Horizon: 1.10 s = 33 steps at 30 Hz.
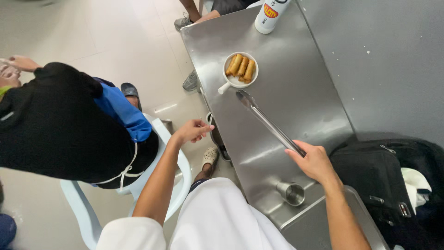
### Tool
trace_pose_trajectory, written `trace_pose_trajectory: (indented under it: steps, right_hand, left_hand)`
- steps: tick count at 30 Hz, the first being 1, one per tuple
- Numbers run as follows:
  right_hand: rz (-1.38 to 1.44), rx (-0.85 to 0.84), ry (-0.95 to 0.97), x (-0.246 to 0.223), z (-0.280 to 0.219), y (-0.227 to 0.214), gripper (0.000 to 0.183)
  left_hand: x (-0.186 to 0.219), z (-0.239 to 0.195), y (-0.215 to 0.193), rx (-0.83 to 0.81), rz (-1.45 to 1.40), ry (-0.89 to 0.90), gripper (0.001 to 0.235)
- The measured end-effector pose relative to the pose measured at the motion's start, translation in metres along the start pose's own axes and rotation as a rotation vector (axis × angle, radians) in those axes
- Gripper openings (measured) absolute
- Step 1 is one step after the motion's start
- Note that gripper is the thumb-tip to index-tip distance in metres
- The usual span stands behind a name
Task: The person uses tongs to transfer fried spring rolls from a wire basket to a white bowl and a metal tray. They also stir spring rolls frying in a pan of hot oil and transfer cooked rolls from the oil to the wire basket. The person moves between the cooking station and a serving table to deliver the food.
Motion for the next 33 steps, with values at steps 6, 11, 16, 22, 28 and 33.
trace_pose_trajectory:
  steps: [6,11,16,22,28,33]
  right_hand:
    - [0.191,-0.050,-0.089,-0.010,-0.098,0.063,0.038]
    - [0.575,-0.345,-0.146,-0.015,-0.164,0.142,0.045]
    - [1.102,-0.897,-0.204,-0.052,-0.229,0.233,0.051]
    - [1.210,-1.338,-0.078,-0.147,-0.330,0.324,0.063]
    - [1.086,-1.512,-0.097,-0.237,-0.432,0.417,0.051]
    - [0.997,-1.517,-0.159,-0.309,-0.529,0.495,0.047]
  left_hand:
    - [-0.128,-0.107,0.067,0.046,-0.247,0.007,0.045]
    - [-0.261,-0.177,0.118,0.046,-0.516,-0.025,0.038]
    - [-0.374,-0.247,0.160,0.145,-0.560,-0.039,0.034]
    - [-0.473,-0.314,0.202,0.196,-0.668,-0.010,0.040]
    - [-0.601,-0.414,0.219,0.467,-1.056,0.250,0.039]
    - [-0.741,-0.523,0.250,0.642,-1.375,0.158,0.043]
Point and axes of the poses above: each hand's wrist, its own z-axis towards the middle knuckle, its own y-axis out of the palm, x = y × z, the point moved 5 cm from there along z, towards the middle knuckle, and after that the axes turned 15 degrees about -y, right-handed, at the moved point
